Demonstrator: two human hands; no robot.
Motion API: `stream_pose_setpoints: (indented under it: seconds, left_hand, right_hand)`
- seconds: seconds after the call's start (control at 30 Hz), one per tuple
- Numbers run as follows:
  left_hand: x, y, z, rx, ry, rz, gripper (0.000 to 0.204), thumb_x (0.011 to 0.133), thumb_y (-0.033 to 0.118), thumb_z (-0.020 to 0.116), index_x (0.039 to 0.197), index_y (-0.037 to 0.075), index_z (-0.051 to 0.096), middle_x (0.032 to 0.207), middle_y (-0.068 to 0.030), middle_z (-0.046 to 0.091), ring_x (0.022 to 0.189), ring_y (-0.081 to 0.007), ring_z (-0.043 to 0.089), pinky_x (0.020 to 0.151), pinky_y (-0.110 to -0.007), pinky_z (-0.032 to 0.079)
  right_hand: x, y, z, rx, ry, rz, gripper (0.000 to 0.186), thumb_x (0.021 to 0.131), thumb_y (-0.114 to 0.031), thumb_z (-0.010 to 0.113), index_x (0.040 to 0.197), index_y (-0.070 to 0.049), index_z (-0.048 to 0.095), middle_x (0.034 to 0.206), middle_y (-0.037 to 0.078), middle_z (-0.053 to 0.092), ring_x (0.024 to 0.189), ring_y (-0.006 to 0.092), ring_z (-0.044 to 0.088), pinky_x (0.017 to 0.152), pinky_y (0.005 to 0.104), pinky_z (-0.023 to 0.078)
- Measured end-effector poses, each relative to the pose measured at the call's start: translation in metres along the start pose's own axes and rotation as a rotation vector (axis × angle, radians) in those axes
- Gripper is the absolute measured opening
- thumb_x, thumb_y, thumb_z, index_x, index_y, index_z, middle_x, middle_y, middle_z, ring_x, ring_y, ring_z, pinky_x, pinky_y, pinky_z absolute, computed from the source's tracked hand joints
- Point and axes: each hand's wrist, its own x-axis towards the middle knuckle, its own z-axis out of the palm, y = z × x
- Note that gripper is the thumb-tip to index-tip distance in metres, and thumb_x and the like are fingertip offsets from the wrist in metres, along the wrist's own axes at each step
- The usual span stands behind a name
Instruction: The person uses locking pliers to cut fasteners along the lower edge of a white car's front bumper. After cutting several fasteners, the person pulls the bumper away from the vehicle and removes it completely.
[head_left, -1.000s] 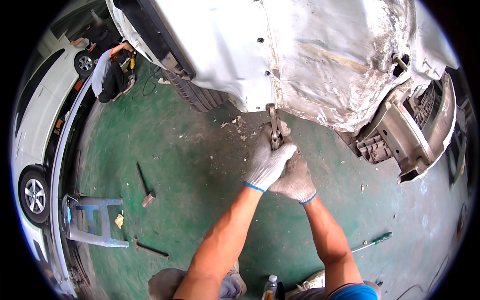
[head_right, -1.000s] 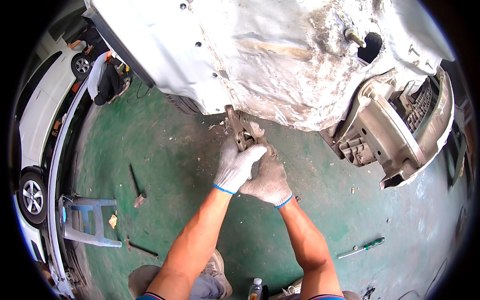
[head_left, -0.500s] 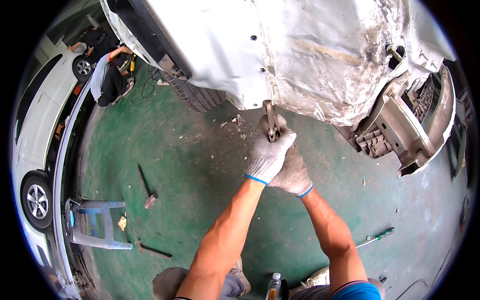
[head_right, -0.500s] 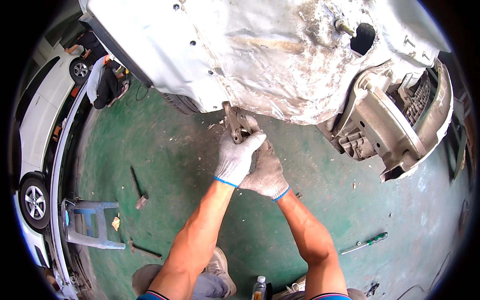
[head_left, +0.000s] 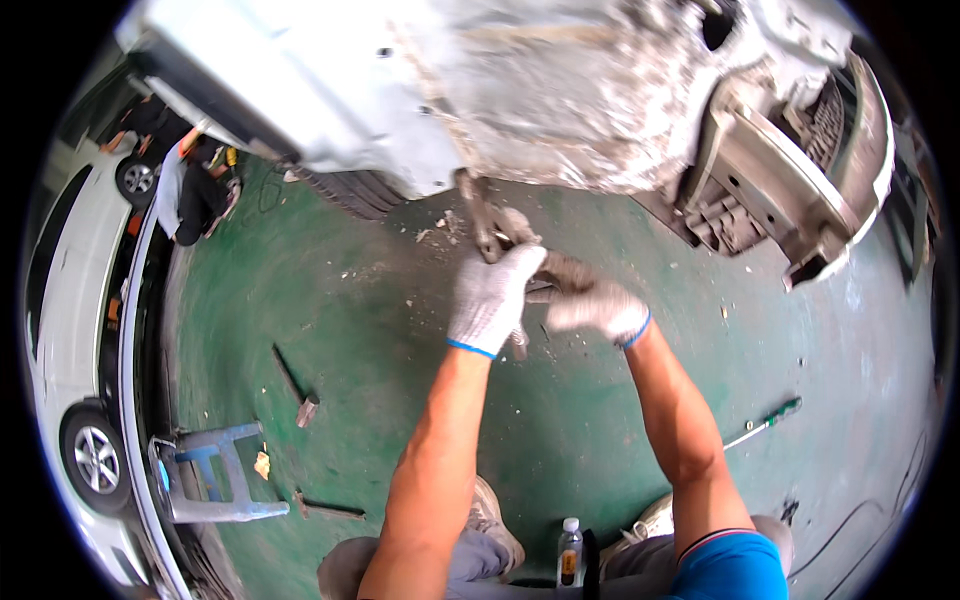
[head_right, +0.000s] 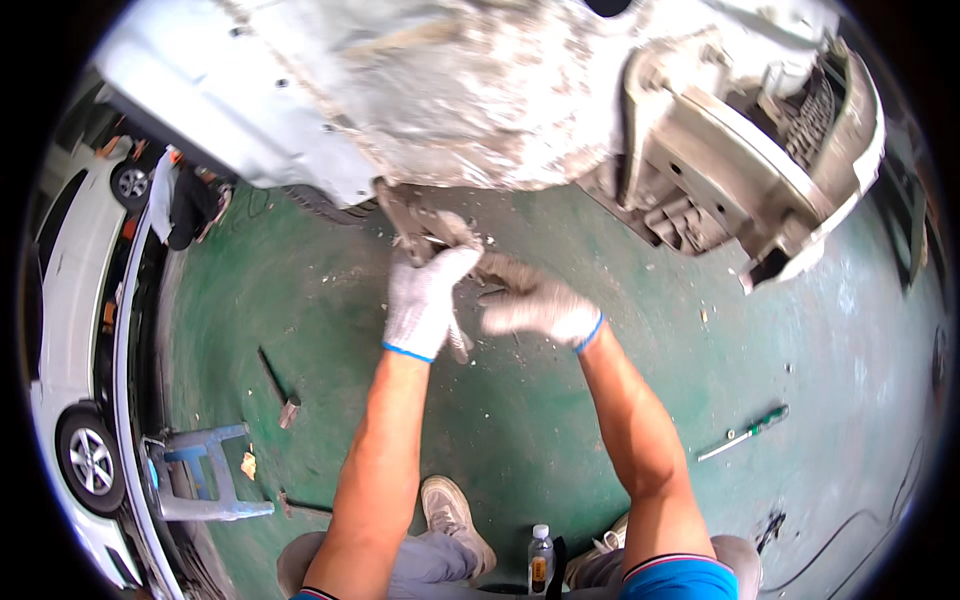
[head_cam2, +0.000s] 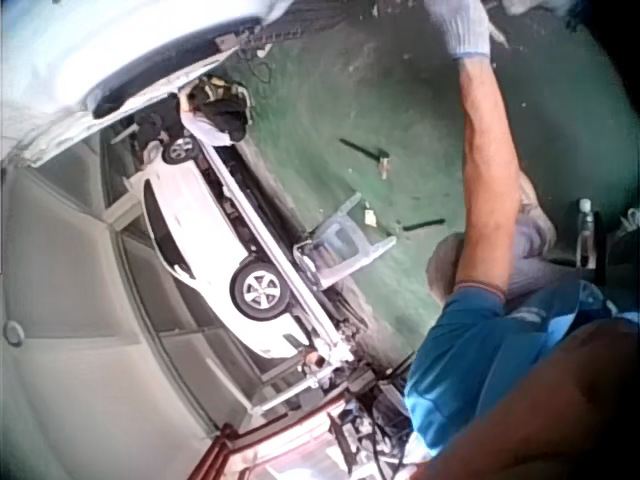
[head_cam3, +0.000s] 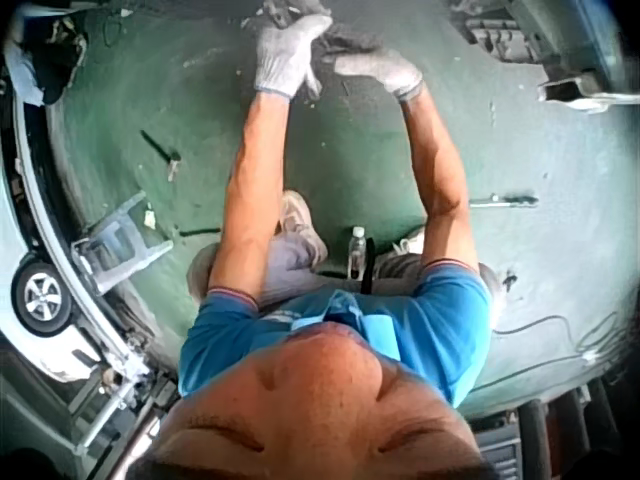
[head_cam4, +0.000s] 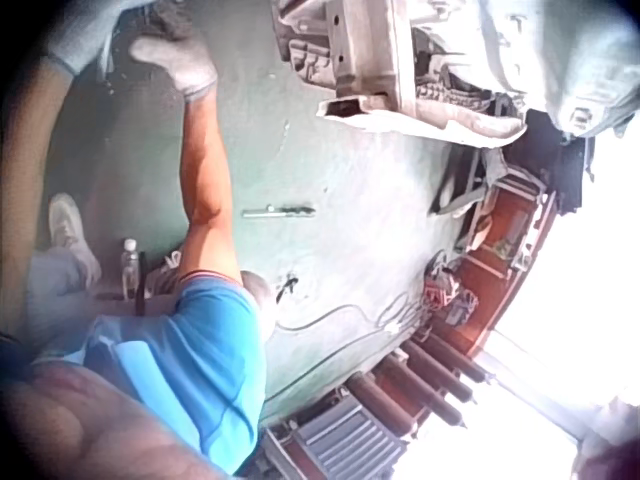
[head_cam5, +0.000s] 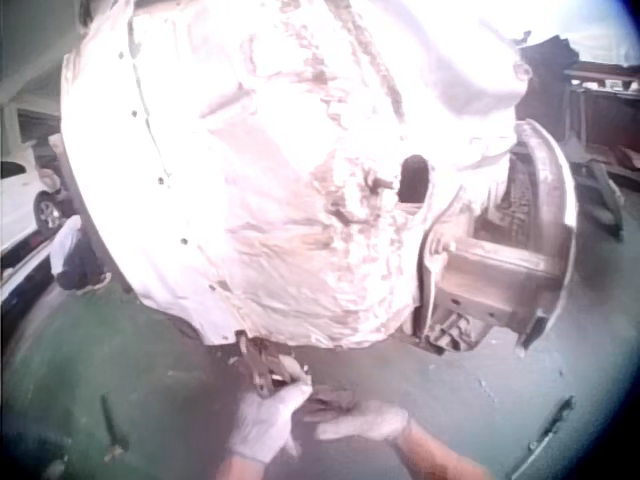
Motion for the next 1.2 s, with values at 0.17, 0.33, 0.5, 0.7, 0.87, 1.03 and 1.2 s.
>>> stream_pose_setpoints:
  seconds: [0.17,0.33,0.5,0.7,0.87,1.03,1.2]
  left_hand:
    - [-0.008,0.003,-0.005,0.042,0.068,-0.016,0.02,0.089,0.0,0.067,0.11,0.002,0.069,0.099,-0.0068,0.07,0.094,-0.0211,0.07,0.086,-0.035,0.054]
    - [-0.01,0.008,-0.006,0.077,0.006,-0.008,0.024,0.089,0.002,0.065,0.113,0.001,0.067,0.101,-0.0082,0.069,0.097,-0.0218,0.068,0.086,-0.037,0.054]
    - [-0.012,0.013,-0.011,-0.013,-0.062,0.017,0.028,0.086,0.001,0.069,0.114,0.002,0.066,0.1,-0.0069,0.071,0.093,-0.0184,0.067,0.082,-0.034,0.054]
    - [-0.009,0.005,-0.014,0.032,-0.05,0.076,0.028,0.084,-0.001,0.069,0.112,0.003,0.067,0.1,-0.0057,0.071,0.095,-0.0172,0.068,0.087,-0.033,0.055]
    - [-0.008,0.004,-0.015,0.052,-0.024,0.119,0.026,0.084,0.0,0.069,0.11,0.003,0.067,0.099,-0.0044,0.07,0.093,-0.0155,0.066,0.087,-0.033,0.055]
    - [-0.005,0.003,-0.012,0.041,-0.025,0.116,0.03,0.081,-0.004,0.07,0.11,0.002,0.066,0.097,-0.0055,0.07,0.096,-0.0188,0.068,0.092,-0.037,0.055]
    - [-0.005,0.002,-0.01,0.005,-0.005,0.075,0.031,0.081,-0.004,0.07,0.112,0.002,0.067,0.099,-0.0057,0.071,0.096,-0.019,0.069,0.093,-0.037,0.056]
  right_hand:
    - [0.01,0.008,-0.005,-0.002,0.036,0.358,0.043,0.104,-0.033,0.072,0.13,0.001,0.071,0.113,0.01,0.077,0.099,0.0185,0.072,0.088,0.0329,0.06]
    - [0.015,0.009,-0.016,0.056,-0.05,0.33,0.045,0.103,-0.03,0.073,0.137,-0.001,0.069,0.116,0.008,0.077,0.099,0.0172,0.071,0.088,0.0321,0.059]
    - [0.019,0.013,-0.02,0.155,-0.096,0.307,0.042,0.1,-0.025,0.077,0.134,-0.001,0.071,0.113,0.006,0.078,0.098,0.0153,0.071,0.089,0.0319,0.059]
    - [0.019,0.028,0.002,-0.286,0.213,0.169,0.032,0.091,-0.029,0.085,0.113,-0.006,0.081,0.091,0.006,0.078,0.084,0.0143,0.072,0.08,0.0327,0.058]
    - [0.015,0.029,0.051,-0.883,0.639,-0.1,0.035,0.089,-0.039,0.08,0.106,-0.008,0.079,0.086,0.013,0.074,0.08,0.0334,0.072,0.073,0.0395,0.058]
    - [0.015,0.037,0.018,-0.309,0.258,0.072,0.042,0.1,-0.036,0.074,0.125,-0.002,0.073,0.105,0.012,0.076,0.096,0.019,0.07,0.09,0.0351,0.055]
    - [0.017,0.025,0.002,-0.513,0.191,0.005,0.042,0.098,-0.037,0.077,0.124,-0.005,0.074,0.102,0.012,0.076,0.09,0.0181,0.07,0.086,0.0336,0.056]
